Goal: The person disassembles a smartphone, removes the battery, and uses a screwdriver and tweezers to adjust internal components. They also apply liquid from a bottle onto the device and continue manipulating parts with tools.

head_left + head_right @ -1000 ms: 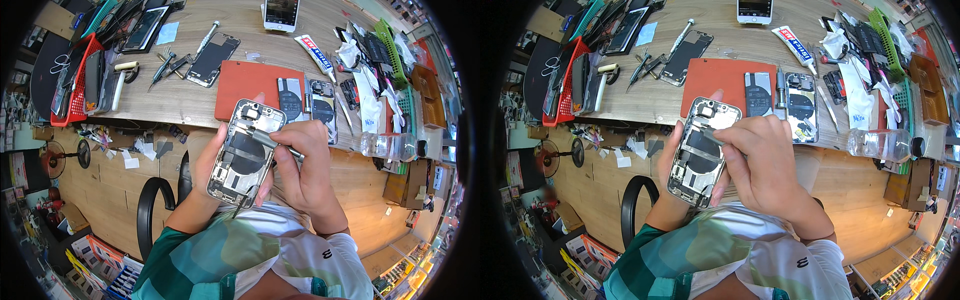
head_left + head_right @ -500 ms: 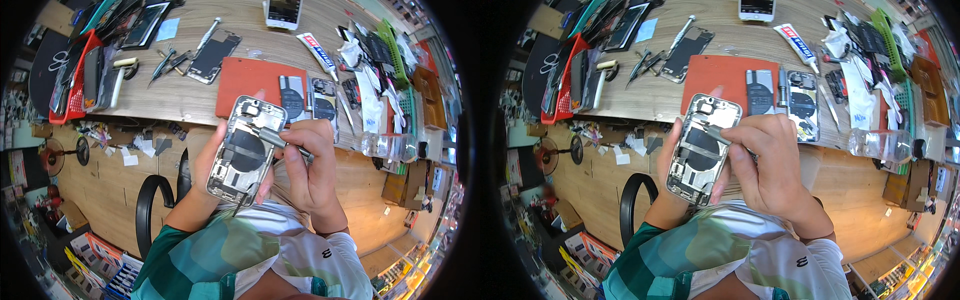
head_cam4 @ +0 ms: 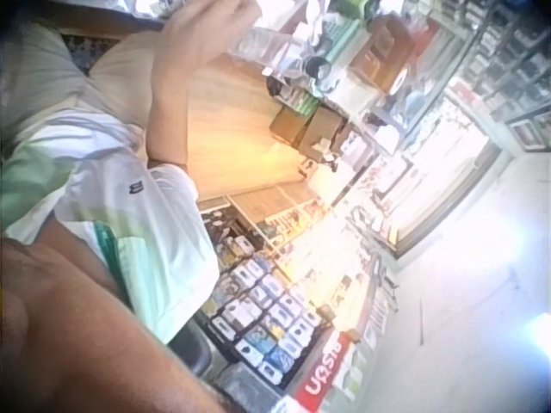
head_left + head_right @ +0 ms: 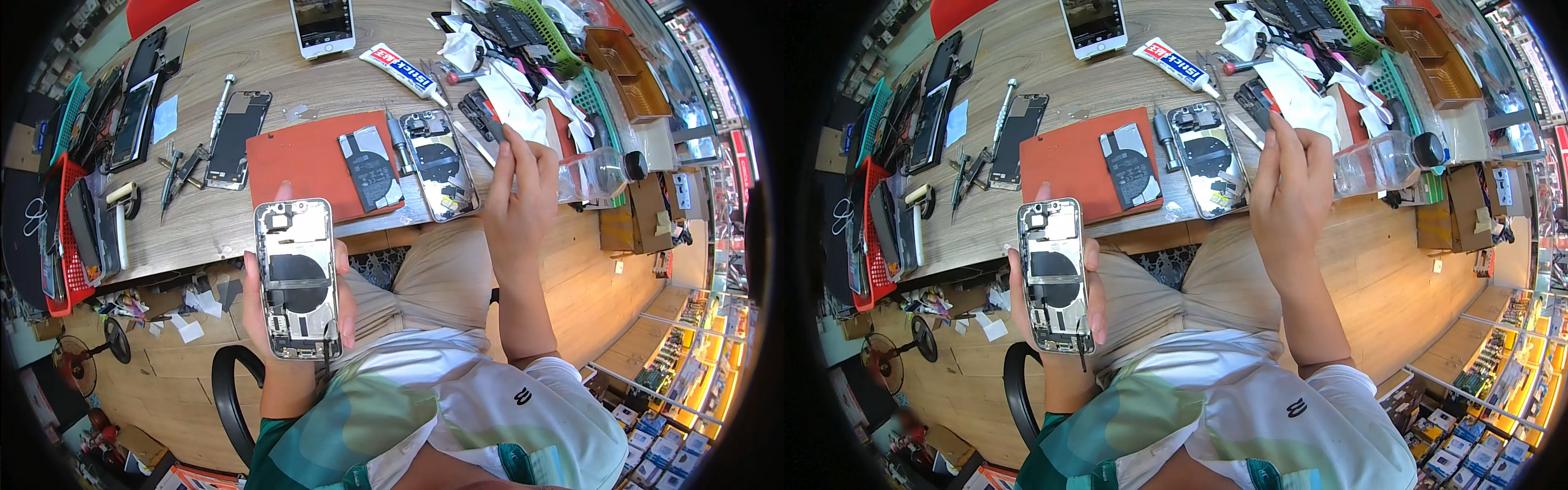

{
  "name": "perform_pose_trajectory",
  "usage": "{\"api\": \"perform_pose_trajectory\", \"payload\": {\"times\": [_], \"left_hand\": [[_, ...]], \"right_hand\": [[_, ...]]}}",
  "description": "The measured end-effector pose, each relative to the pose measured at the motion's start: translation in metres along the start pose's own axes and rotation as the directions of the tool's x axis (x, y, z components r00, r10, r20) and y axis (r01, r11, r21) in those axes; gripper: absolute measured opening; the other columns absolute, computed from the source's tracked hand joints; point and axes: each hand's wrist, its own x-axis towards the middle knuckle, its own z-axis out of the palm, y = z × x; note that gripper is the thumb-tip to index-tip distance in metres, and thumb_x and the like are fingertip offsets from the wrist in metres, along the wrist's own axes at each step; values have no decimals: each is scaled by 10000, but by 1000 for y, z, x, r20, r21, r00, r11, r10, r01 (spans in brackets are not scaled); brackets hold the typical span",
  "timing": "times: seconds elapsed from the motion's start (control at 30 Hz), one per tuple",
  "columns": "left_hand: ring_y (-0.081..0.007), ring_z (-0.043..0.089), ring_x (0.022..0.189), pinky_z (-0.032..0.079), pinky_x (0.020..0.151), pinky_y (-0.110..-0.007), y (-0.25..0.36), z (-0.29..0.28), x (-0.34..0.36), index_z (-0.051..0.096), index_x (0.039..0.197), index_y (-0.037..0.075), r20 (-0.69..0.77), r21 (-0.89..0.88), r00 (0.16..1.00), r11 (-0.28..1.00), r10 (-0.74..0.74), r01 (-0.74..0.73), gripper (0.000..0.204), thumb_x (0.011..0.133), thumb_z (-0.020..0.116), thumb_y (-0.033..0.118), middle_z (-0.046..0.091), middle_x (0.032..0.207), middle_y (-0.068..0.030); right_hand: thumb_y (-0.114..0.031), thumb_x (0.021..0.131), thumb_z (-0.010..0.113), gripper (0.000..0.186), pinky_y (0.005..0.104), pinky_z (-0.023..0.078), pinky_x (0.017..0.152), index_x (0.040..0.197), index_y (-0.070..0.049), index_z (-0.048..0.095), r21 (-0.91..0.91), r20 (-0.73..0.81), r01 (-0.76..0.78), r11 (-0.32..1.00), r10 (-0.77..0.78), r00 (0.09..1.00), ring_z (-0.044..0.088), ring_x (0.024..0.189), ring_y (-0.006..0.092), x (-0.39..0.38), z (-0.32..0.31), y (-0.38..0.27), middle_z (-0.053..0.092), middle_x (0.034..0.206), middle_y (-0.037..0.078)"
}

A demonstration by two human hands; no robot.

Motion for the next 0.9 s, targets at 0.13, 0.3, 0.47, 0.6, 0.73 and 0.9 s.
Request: {"api": "perform_pose_trajectory", "payload": {"times": [0.13,0.3,0.47,0.6,0.73,0.9], "left_hand": [[-334,648,538,542,370,-414,2,0,1,-15,1749,204,28,22,1000,1000,-6,6,778,1141,257,607,555,1150,-348],[-339,652,547,551,381,-418,1,0,-3,-32,1750,227,8,3,1000,1000,-8,8,777,1140,255,612,555,1154,-346],[-340,652,547,548,380,-418,1,-1,-6,-29,1751,226,-7,16,1000,1000,-10,10,765,1143,233,611,556,1158,-343],[-340,650,542,546,380,-417,0,3,-6,-25,1751,220,-26,9,1000,1000,-11,11,760,1145,223,605,558,1160,-343],[-338,633,531,554,374,-421,-1,6,-5,10,1748,197,-25,22,1000,1000,-7,8,747,1153,241,584,527,1164,-344],[-350,658,562,554,394,-432,1,-4,-6,-48,1748,209,23,19,1000,1000,-11,10,771,1143,222,602,564,1161,-345]], "right_hand": [[-4,998,703,253,424,529,779,1247,22,740,-73,42,9,997,-6,999,649,895,317,0,15,16,633,1025,160],[-15,994,714,272,421,532,788,1263,14,744,-42,56,11,999,-9,998,649,902,317,-2,29,29,632,1030,161],[-19,1001,705,267,415,537,801,1262,15,750,16,28,33,999,-34,999,653,912,317,-6,30,34,644,1031,161],[-21,997,701,260,431,537,829,1249,18,751,-3,80,11,1000,-11,997,659,940,334,-7,30,37,660,1050,172],[-49,987,717,267,454,532,866,1244,16,747,-93,100,-1,996,11,995,661,978,354,-5,31,40,672,1071,173],[-93,955,751,184,464,521,843,1120,-12,749,-178,118,85,980,-65,991,653,969,347,-2,10,19,671,1051,143]]}}
